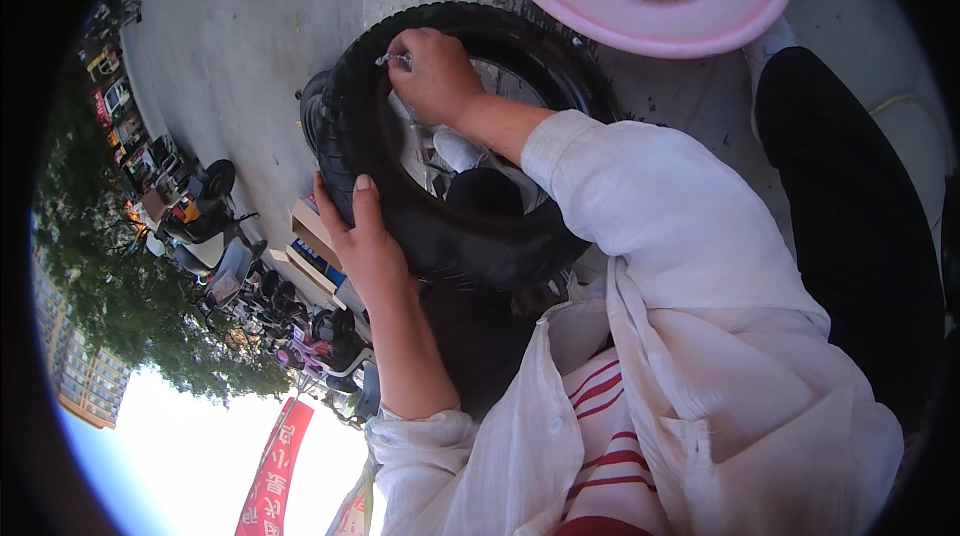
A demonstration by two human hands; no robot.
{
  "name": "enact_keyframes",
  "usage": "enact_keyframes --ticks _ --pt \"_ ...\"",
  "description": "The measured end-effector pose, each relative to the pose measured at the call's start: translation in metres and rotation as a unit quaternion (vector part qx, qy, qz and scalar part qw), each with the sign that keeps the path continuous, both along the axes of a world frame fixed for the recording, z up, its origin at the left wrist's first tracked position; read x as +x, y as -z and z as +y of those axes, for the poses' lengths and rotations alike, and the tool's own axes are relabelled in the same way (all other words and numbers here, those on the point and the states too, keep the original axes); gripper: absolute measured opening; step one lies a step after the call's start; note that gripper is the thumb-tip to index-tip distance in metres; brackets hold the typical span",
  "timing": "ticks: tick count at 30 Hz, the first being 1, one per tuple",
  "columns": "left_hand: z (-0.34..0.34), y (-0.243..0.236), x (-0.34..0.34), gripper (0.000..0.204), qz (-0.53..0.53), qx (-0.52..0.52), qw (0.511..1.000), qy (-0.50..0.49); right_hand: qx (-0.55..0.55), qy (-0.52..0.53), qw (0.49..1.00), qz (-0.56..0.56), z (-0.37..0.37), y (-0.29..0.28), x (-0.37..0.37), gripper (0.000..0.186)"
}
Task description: The person cleans the inner surface of a motorcycle tire with a cloth, then fits the tire onto a wheel rim using a tire lever. The person manipulates the tire and rim to seat the tire bead around the rim.
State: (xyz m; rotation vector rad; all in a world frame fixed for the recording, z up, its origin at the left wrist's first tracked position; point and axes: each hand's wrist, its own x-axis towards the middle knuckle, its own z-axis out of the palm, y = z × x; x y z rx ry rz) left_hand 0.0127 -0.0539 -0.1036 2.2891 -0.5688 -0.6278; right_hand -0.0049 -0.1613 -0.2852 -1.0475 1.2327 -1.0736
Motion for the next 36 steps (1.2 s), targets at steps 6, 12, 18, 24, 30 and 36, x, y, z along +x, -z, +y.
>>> enact_keyframes --ticks 6,12,18,24,30,36 --pt "-0.008 -0.010 -0.010 0.069 0.011 0.000 1.000 -0.005 0.141 0.014 0.980 0.138 -0.022 0.018 -0.005 0.018" --pt "-0.001 -0.005 -0.005 0.068 0.009 -0.001 1.000 -0.004 -0.037 0.011 0.996 0.075 -0.005 0.021 0.000 0.017" --pt "-0.008 -0.004 -0.013 0.068 -0.010 0.000 1.000 0.011 0.091 0.001 0.986 0.143 -0.020 0.040 -0.014 0.018" --pt "0.000 -0.010 -0.008 0.068 -0.007 0.022 1.000 -0.014 0.053 -0.014 0.990 0.127 -0.008 0.036 -0.010 0.018" --pt "-0.005 -0.004 -0.010 0.069 -0.022 0.008 1.000 0.002 0.075 -0.052 0.991 0.095 -0.012 0.015 -0.011 0.015" --pt "-0.002 -0.006 -0.005 0.067 -0.014 0.010 1.000 0.002 0.116 -0.031 0.987 0.107 -0.018 0.037 -0.024 0.016"
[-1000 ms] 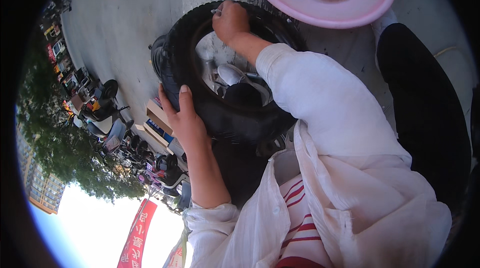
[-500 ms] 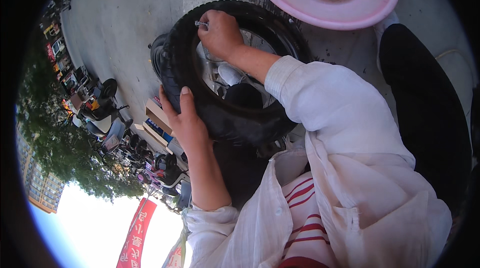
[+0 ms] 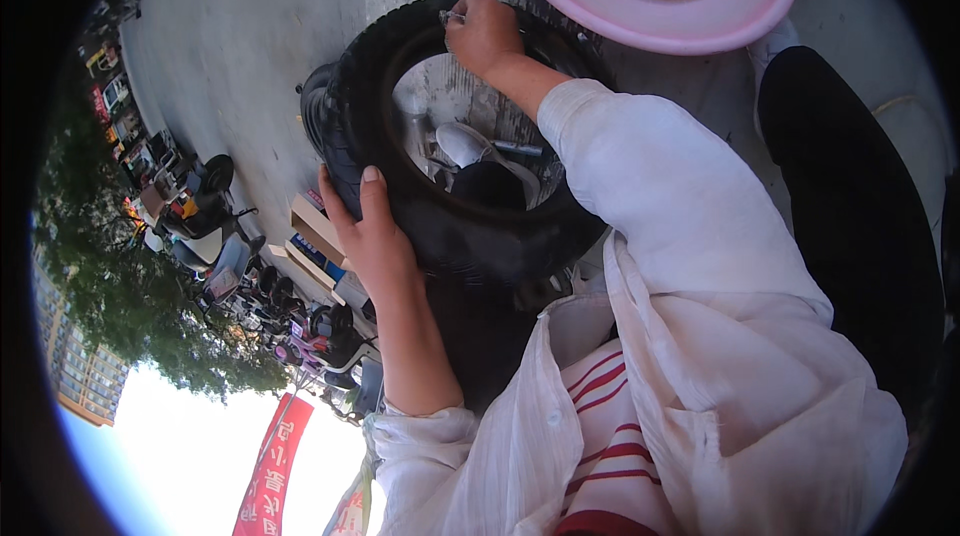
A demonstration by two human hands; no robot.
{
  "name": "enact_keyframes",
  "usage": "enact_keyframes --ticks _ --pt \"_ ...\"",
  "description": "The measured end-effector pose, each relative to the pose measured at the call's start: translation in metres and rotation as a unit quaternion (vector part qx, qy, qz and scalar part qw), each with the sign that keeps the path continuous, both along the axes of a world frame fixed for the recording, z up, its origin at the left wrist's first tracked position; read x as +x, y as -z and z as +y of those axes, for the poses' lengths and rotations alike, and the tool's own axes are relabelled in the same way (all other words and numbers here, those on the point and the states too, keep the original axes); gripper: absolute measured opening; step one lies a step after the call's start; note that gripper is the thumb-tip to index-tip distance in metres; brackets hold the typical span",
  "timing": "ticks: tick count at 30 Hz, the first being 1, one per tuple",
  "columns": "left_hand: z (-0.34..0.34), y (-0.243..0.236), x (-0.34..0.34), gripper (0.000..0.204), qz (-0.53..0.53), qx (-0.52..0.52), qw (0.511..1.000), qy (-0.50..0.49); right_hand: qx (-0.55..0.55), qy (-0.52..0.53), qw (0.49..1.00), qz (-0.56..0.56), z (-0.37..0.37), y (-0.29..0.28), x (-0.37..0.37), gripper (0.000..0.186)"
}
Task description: The person cleans the inner surface of a motorcycle tire with a cloth, then fits the tire onto a wheel rim using a tire lever. The person manipulates the tire and rim to seat the tire bead around the rim.
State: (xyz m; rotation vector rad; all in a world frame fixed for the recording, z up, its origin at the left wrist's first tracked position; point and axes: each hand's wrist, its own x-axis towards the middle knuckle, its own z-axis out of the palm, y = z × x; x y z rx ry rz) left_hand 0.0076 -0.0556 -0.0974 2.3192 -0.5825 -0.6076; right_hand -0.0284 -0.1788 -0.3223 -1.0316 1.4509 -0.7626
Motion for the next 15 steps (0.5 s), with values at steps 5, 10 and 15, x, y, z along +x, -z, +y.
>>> enact_keyframes --ticks 5,10,15 --pt "-0.008 0.002 -0.006 0.065 0.007 -0.008 1.000 0.010 -0.094 -0.036 0.990 -0.097 0.003 -0.025 0.007 0.016" --pt "0.006 0.007 0.013 0.065 0.031 -0.016 0.999 -0.026 -0.193 -0.153 0.933 -0.261 0.048 -0.071 -0.002 0.019" --pt "0.005 0.011 0.026 0.065 0.040 -0.009 0.999 -0.029 -0.200 -0.338 0.847 -0.358 0.079 -0.078 -0.060 0.016"
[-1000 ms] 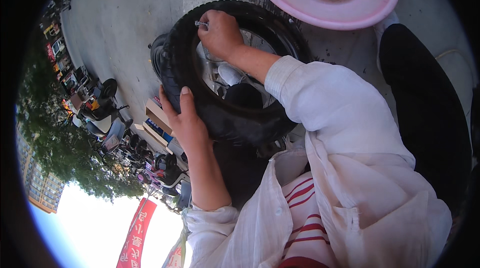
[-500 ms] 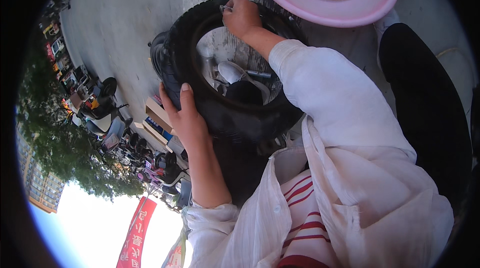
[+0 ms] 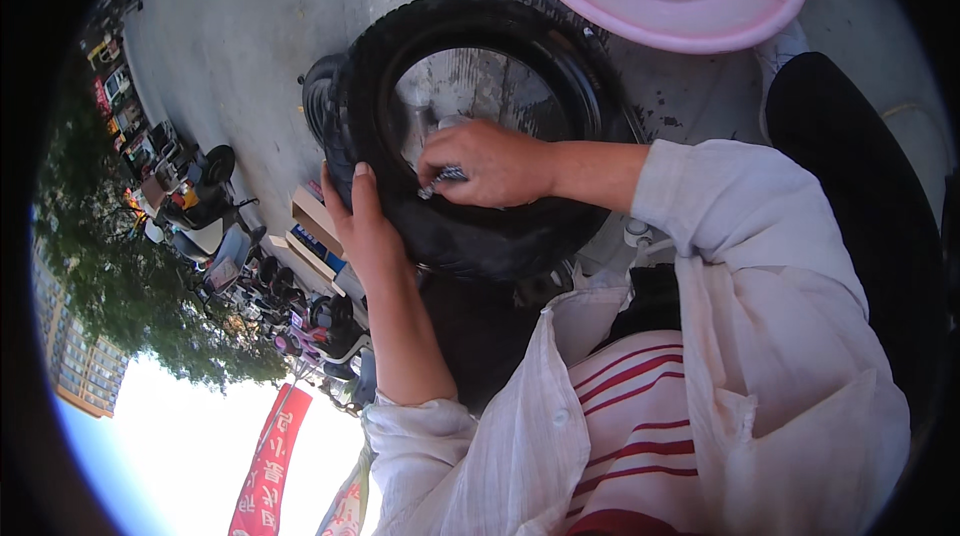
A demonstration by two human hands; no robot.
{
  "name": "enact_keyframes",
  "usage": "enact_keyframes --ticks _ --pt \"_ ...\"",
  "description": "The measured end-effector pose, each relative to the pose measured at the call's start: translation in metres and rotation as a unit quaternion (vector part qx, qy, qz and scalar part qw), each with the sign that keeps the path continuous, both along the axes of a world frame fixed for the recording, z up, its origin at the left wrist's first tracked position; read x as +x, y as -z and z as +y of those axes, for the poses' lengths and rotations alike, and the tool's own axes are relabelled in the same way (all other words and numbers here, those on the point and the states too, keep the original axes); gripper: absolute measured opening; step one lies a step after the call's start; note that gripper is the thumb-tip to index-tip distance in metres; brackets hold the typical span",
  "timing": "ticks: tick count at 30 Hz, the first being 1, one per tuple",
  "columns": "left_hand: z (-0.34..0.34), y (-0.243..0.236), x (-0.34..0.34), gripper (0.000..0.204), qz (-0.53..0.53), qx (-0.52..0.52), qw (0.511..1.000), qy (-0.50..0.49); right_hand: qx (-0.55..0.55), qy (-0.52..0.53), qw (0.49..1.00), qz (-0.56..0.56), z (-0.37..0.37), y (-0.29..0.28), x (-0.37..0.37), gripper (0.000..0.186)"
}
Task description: The person cleans the inner surface of a motorcycle tire with a cloth, then fits the tire onto a wheel rim using a tire lever. The person manipulates the tire and rim to seat the tire bead around the rim.
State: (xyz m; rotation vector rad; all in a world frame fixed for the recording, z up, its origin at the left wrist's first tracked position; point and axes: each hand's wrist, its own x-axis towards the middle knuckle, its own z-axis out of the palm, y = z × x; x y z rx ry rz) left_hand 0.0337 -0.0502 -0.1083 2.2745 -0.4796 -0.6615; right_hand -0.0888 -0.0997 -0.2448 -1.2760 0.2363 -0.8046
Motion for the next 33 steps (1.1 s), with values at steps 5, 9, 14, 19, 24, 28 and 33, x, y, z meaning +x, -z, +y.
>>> enact_keyframes --ticks 5,9,14,19,24,28,33 --pt "-0.005 0.000 0.007 0.065 0.011 0.006 1.000 -0.001 -0.028 -0.092 0.995 -0.029 0.005 0.007 -0.032 0.016" --pt "-0.012 -0.005 0.001 0.067 0.036 0.002 0.999 -0.008 -0.003 0.046 0.999 0.012 0.018 0.003 -0.016 0.016" --pt "-0.021 -0.009 -0.025 0.069 -0.002 0.008 1.000 0.007 0.016 0.180 0.981 0.067 0.002 0.005 0.036 0.019" --pt "-0.026 -0.010 -0.025 0.069 -0.058 0.034 0.995 0.077 0.149 0.156 0.966 0.145 -0.020 0.015 0.040 0.016" --pt "-0.017 -0.010 -0.020 0.068 -0.050 0.019 0.997 0.056 -0.001 0.473 0.842 0.259 -0.114 0.057 -0.040 0.023" --pt "-0.019 -0.011 -0.023 0.068 -0.043 0.020 0.997 0.060 -0.167 0.590 0.580 0.536 -0.181 0.173 -0.128 0.021" --pt "-0.027 -0.010 -0.021 0.068 -0.065 0.024 0.995 0.077 -0.285 0.332 0.686 0.581 -0.160 0.223 -0.134 0.022"
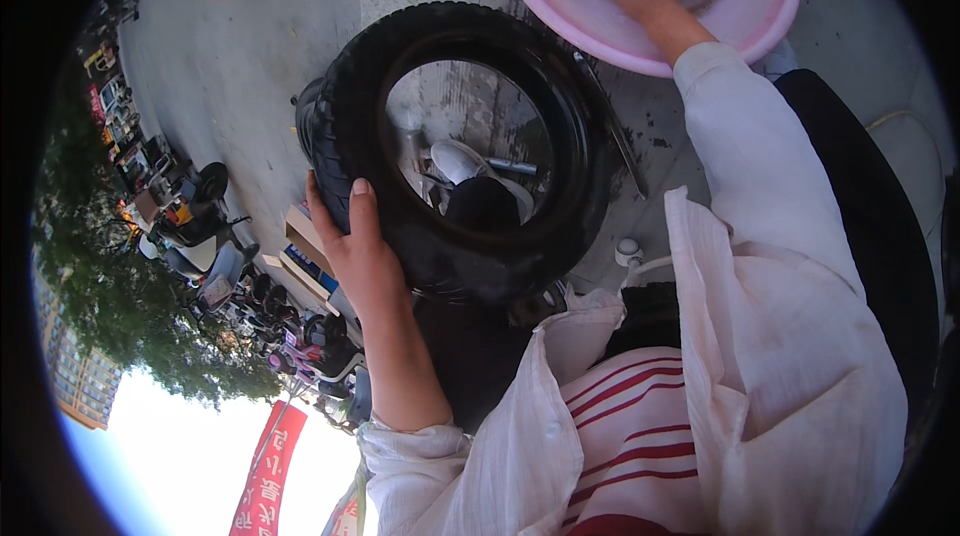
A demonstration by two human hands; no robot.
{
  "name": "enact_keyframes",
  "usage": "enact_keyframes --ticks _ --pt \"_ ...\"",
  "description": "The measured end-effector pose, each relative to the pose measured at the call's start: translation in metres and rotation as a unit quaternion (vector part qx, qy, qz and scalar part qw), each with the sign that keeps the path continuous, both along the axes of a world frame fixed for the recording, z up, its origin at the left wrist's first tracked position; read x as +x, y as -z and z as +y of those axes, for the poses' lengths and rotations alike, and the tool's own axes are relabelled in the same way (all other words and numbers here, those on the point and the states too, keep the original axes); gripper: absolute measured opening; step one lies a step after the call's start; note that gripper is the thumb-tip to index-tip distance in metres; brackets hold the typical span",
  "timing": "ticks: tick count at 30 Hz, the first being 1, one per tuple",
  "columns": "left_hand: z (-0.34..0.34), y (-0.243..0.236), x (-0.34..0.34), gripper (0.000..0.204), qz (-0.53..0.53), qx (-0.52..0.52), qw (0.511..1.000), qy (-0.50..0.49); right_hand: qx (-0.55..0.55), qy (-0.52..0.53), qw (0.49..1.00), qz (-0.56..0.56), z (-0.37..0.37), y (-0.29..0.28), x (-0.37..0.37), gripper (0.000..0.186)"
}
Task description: The person cleans the inner surface of a motorcycle tire with a cloth, then fits the tire onto a wheel rim using a tire lever. The person manipulates the tire and rim to seat the tire bead around the rim.
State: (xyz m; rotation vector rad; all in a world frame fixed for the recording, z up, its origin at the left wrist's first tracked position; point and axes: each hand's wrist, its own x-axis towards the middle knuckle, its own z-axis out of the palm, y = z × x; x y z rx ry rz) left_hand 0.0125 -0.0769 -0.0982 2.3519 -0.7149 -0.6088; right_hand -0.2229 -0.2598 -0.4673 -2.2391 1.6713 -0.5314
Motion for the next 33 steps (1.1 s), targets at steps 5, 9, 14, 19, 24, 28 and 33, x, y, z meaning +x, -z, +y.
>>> enact_keyframes --ticks 5,9,14,19,24,28,33 --pt "-0.003 -0.005 -0.002 0.068 0.006 0.022 1.000 -0.006 0.187 0.042 0.980 -0.059 -0.003 -0.016 0.007 0.011" --pt "-0.001 0.001 0.001 0.067 -0.010 0.007 1.000 0.003 0.385 0.142 0.793 -0.450 -0.034 -0.097 -0.016 0.016" --pt "0.000 0.002 0.004 0.068 -0.009 0.003 1.000 0.017 0.235 0.176 0.913 -0.282 -0.026 -0.035 -0.020 0.017" --pt "-0.002 -0.002 -0.003 0.066 0.003 0.011 1.000 -0.009 0.108 0.150 0.949 -0.254 0.016 -0.080 0.031 0.014" --pt "-0.006 0.002 -0.004 0.066 -0.011 0.000 1.000 -0.003 0.188 0.017 0.842 -0.506 0.062 -0.158 0.114 0.023" --pt "-0.001 0.001 -0.002 0.066 -0.004 -0.007 1.000 0.002 0.139 -0.034 0.816 -0.561 0.098 -0.198 0.156 0.017" --pt "0.000 -0.001 -0.010 0.067 -0.030 0.015 0.999 0.010 0.032 0.012 0.854 -0.519 0.107 -0.194 0.178 0.019"
